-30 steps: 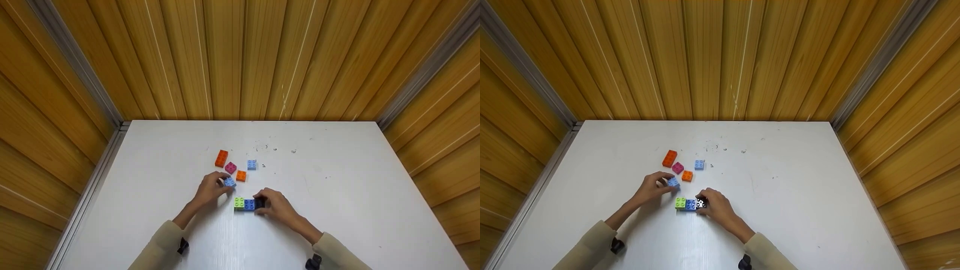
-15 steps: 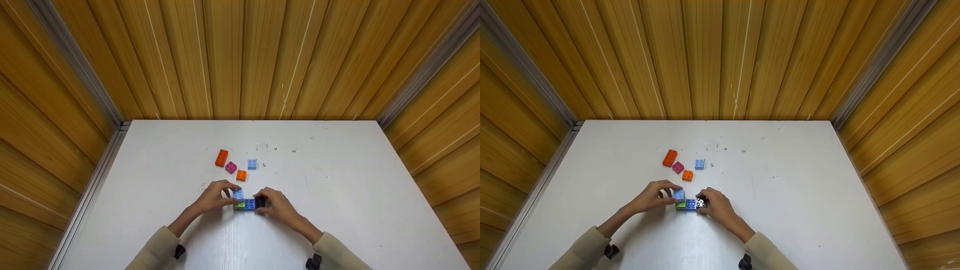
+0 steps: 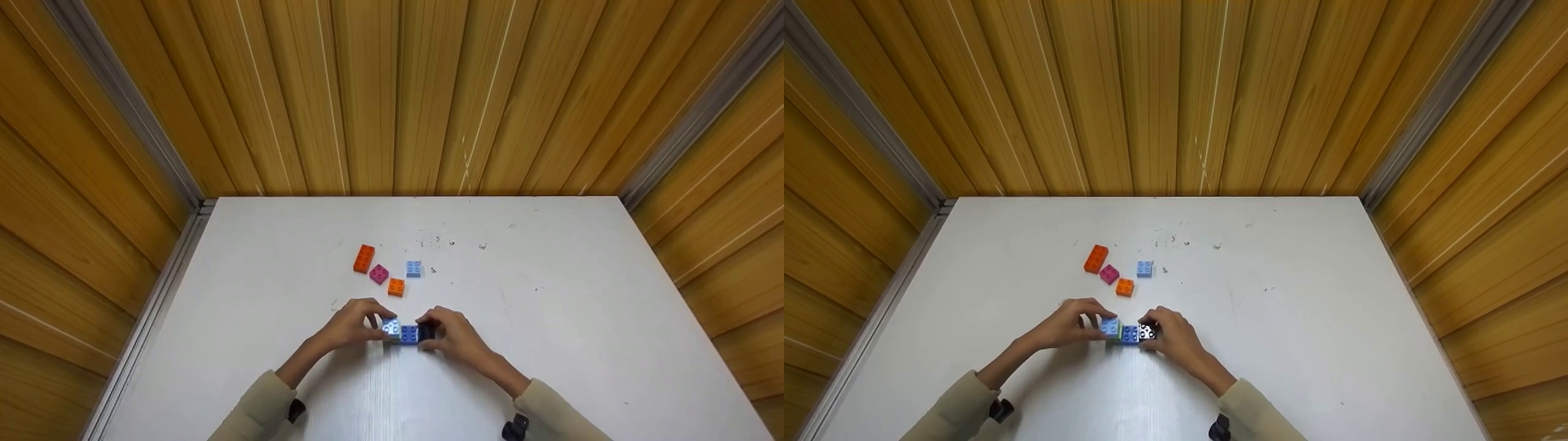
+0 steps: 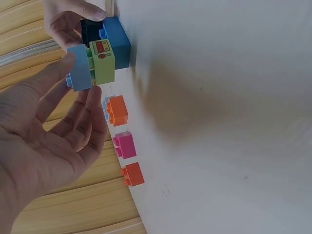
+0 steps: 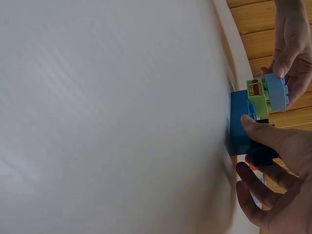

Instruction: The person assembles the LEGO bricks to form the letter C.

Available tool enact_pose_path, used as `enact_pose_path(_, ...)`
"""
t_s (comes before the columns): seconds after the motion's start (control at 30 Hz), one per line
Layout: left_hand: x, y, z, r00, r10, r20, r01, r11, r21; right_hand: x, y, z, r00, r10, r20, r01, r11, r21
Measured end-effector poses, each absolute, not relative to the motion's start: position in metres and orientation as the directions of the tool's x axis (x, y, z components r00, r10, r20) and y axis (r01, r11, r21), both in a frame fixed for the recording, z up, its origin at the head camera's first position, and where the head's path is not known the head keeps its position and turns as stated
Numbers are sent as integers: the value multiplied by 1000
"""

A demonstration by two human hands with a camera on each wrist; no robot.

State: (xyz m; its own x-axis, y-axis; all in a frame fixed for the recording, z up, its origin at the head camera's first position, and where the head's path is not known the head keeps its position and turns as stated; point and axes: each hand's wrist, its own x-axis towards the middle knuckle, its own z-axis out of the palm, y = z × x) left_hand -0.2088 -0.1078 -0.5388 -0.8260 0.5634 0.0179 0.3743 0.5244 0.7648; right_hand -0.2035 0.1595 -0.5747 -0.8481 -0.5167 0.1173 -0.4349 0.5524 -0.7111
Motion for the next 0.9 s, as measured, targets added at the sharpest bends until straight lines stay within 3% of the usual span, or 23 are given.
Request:
enact_pose_path(0.37, -208, -108, -540, -842, 540, -18, 313, 515, 798, -202, 161, -575, -858, -502, 107, -414, 553, -723)
enact_pose_path(0.9, -208, -106, -544, -832, 554, 24, 379, 537, 754, -202, 157, -573, -868, -492, 73, -388, 578, -718)
